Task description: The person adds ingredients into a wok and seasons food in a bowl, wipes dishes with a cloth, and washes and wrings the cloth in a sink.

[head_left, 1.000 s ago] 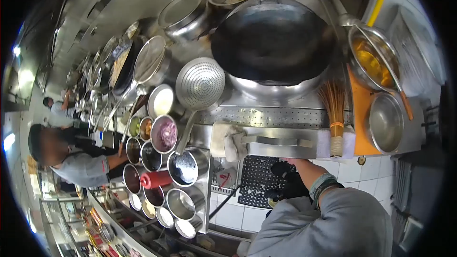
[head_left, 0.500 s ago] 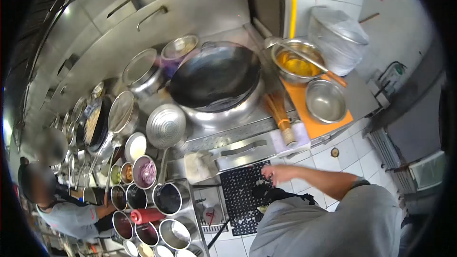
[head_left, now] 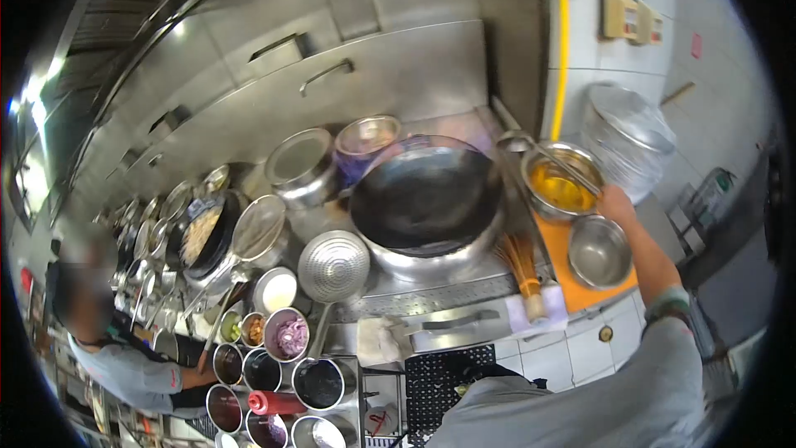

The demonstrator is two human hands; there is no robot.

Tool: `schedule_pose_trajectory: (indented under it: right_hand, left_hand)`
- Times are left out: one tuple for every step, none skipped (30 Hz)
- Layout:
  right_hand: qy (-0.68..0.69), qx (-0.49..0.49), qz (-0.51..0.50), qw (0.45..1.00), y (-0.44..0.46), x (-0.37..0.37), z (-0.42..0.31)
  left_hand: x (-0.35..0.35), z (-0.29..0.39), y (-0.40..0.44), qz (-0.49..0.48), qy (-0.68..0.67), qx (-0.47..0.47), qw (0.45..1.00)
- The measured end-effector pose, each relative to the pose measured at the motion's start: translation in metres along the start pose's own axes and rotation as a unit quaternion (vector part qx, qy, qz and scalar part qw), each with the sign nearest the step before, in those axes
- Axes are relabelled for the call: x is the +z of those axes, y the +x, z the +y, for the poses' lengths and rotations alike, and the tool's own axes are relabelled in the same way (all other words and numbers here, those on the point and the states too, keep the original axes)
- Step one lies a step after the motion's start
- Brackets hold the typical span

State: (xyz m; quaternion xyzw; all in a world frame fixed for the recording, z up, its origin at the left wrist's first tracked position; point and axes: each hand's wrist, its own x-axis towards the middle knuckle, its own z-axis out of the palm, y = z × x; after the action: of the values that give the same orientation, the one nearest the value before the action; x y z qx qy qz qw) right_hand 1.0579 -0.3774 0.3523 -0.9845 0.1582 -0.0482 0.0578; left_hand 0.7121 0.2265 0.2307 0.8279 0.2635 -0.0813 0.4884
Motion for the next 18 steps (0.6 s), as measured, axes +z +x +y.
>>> schedule_pose_trajectory:
  right_hand:
    - [0.036,-0.075,0.029,0.996,0.017,0.019,0.006]
    - [0.156,-0.012,-0.055,0.986,0.003,-0.012,-0.040]
    - [0.269,0.053,-0.145,0.951,-0.020,-0.053,-0.097]
    - [0.371,-0.008,-0.194,0.908,-0.011,-0.060,-0.125]
    - [0.465,-0.062,-0.246,0.848,-0.005,-0.061,-0.149]
    - [0.524,-0.090,-0.258,0.806,0.001,-0.066,-0.182]
    - [0.581,-0.118,-0.266,0.760,0.010,-0.072,-0.217]
    - [0.618,-0.118,-0.315,0.710,0.027,-0.074,-0.251]
    - [0.630,-0.135,-0.342,0.684,0.046,-0.070,-0.286]
    - [0.632,-0.130,-0.362,0.673,0.063,-0.066,-0.326]
    - [0.623,-0.156,-0.367,0.673,0.074,-0.062,-0.365]
    - [0.585,-0.174,-0.357,0.707,0.085,-0.053,-0.405]
    - [0.548,-0.194,-0.340,0.740,0.098,-0.043,-0.445]
    - [0.521,-0.207,-0.305,0.770,0.103,-0.029,-0.482]
    - [0.494,-0.221,-0.268,0.797,0.109,-0.013,-0.515]
    - [0.493,-0.232,-0.279,0.791,0.117,0.004,-0.543]
    - [0.445,-0.240,-0.273,0.818,0.123,0.019,-0.569]
    - [0.396,-0.250,-0.266,0.842,0.124,0.029,-0.593]
  left_hand:
    - [0.000,0.002,0.002,0.009,-0.001,-0.014,1.000]
    - [0.000,0.003,0.002,0.018,-0.003,-0.030,0.999]
    - [0.000,0.005,0.003,0.027,-0.004,-0.047,0.999]
    - [0.000,0.005,0.003,0.035,-0.006,-0.062,0.997]
    - [0.000,0.006,0.000,0.043,-0.007,-0.078,0.996]
    - [0.000,0.009,-0.001,0.052,-0.007,-0.092,0.994]
    - [0.001,0.011,-0.002,0.062,-0.009,-0.104,0.993]
    - [0.001,0.012,-0.005,0.071,-0.011,-0.116,0.991]
    - [0.002,0.014,-0.006,0.079,-0.014,-0.127,0.989]
    - [0.002,0.014,-0.009,0.088,-0.017,-0.137,0.986]
    - [0.003,0.014,-0.012,0.096,-0.020,-0.149,0.984]
    - [0.004,0.016,-0.015,0.104,-0.025,-0.160,0.981]
    - [0.005,0.016,-0.017,0.112,-0.028,-0.171,0.979]
    - [0.006,0.017,-0.021,0.120,-0.031,-0.181,0.976]
    - [0.007,0.017,-0.025,0.126,-0.034,-0.192,0.973]
    - [0.008,0.017,-0.028,0.131,-0.038,-0.201,0.970]
    - [0.009,0.017,-0.032,0.138,-0.044,-0.210,0.967]
    - [0.011,0.016,-0.037,0.144,-0.049,-0.219,0.964]
